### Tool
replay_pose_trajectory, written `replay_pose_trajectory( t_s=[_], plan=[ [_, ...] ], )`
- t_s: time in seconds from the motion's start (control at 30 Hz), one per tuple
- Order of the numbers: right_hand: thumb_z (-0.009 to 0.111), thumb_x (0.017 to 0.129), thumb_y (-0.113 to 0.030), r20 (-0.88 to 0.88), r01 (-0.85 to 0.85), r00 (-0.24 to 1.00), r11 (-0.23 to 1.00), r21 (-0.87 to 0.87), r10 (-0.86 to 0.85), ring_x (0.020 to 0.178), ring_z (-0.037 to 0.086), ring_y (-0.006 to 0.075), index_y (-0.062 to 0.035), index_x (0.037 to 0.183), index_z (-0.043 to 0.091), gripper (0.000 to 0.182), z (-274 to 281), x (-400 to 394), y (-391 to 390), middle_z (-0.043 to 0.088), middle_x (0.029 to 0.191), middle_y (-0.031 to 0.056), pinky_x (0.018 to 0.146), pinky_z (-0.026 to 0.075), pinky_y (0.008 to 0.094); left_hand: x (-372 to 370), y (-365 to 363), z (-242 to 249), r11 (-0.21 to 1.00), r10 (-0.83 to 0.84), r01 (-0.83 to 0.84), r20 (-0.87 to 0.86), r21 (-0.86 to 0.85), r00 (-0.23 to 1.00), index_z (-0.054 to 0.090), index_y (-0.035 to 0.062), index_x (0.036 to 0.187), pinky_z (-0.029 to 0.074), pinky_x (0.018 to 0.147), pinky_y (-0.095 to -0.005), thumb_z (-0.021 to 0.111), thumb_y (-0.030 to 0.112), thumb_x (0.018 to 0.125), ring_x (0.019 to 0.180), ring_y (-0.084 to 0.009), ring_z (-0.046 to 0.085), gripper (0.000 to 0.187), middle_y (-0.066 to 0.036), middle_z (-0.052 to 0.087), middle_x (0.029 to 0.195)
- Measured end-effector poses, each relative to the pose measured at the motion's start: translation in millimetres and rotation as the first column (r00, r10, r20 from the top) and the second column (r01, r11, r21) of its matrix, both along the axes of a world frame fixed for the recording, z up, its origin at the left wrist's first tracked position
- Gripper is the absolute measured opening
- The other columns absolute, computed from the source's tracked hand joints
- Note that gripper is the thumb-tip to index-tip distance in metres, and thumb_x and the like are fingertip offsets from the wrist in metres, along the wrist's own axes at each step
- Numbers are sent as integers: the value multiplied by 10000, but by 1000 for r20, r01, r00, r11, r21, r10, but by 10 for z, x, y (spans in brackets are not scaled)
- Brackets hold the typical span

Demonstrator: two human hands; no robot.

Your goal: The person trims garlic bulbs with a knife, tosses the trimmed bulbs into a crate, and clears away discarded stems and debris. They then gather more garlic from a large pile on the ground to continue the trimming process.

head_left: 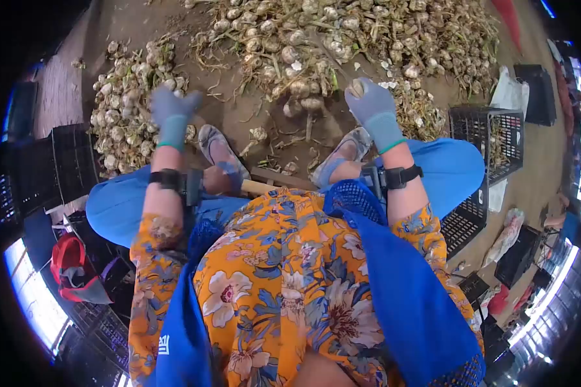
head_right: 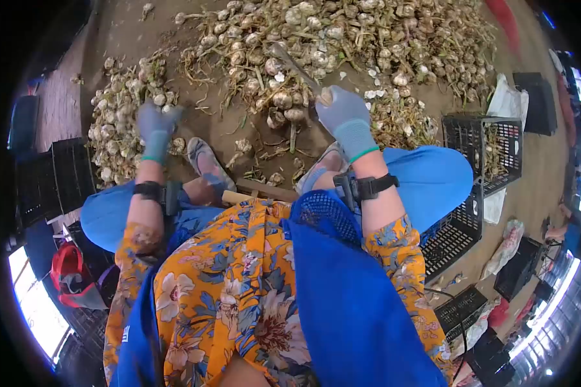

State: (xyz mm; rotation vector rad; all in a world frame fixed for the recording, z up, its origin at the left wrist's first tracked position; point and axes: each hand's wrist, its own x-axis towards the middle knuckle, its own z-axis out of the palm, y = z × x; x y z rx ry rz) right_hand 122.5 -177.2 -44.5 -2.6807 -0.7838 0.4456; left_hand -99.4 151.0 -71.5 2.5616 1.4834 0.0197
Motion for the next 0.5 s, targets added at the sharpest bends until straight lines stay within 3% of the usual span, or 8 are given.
replay_pose_trajectory(
  t_s=[0.03,0.07,0.17,0.23,0.3,0.37,0.4,0.5],
  plan=[
    [540,844,-395,-54,26,998,1000,-2,-26,893,629,375,-108,960,618,319,-39,-7,-6,667,943,174,792,500,466,116,-315,-107,959,-234,218,-72,-181,970,620,-21,981,511,819,-431,751,514,661,928,-365,626,637,-208,647,1006],
    [521,858,-401,-14,-11,1000,999,48,12,881,630,378,-106,942,619,323,-43,-43,26,668,936,174,784,501,470,197,-531,-455,904,-384,287,-310,-315,870,590,45,1102,496,879,-417,736,485,699,1044,-361,608,614,-172,638,1108],
    [612,807,-396,-28,-19,999,1000,1,19,827,633,380,-109,933,624,313,-53,-71,197,666,883,179,724,509,444,115,-1050,-1380,804,-458,353,-119,-478,881,587,39,1073,499,850,-428,725,465,706,1035,-355,611,579,-190,642,1075],
    [615,804,-383,-1,-43,999,999,21,43,825,635,379,-104,905,620,296,-46,-97,188,665,867,182,721,509,447,188,-1211,-1430,761,-520,358,-180,-541,835,584,36,1079,492,850,-453,700,474,735,1016,-378,607,569,-199,639,1081],
    [622,800,-366,-122,-45,991,998,34,49,801,635,377,-99,890,622,282,-146,-121,145,663,841,180,702,506,448,165,-1078,-1524,758,-521,403,-103,-513,848,582,26,1084,511,799,-409,734,386,745,930,-301,651,517,-157,664,1033],
    [593,821,-356,-34,-111,993,993,38,113,848,640,370,-103,962,609,291,-246,-31,111,672,882,179,750,507,465,243,-669,-1949,615,-224,364,288,-699,931,582,33,1080,508,753,-328,771,258,734,850,-173,633,453,-76,666,957],
    [595,816,-361,-71,-92,993,995,24,94,837,642,369,-105,962,611,295,-233,-34,100,672,876,181,745,508,466,267,-562,-2040,436,38,438,502,-786,864,581,45,1081,474,730,-268,784,128,713,861,-94,559,428,-6,626,961],
    [596,812,-366,-97,-90,991,996,18,91,817,644,369,-108,959,616,298,-143,-92,143,672,869,181,740,508,469,603,-775,-555,373,101,523,594,-766,798,571,52,1116,467,770,-261,775,95,725,899,-95,541,443,7,603,1016]
  ],
)
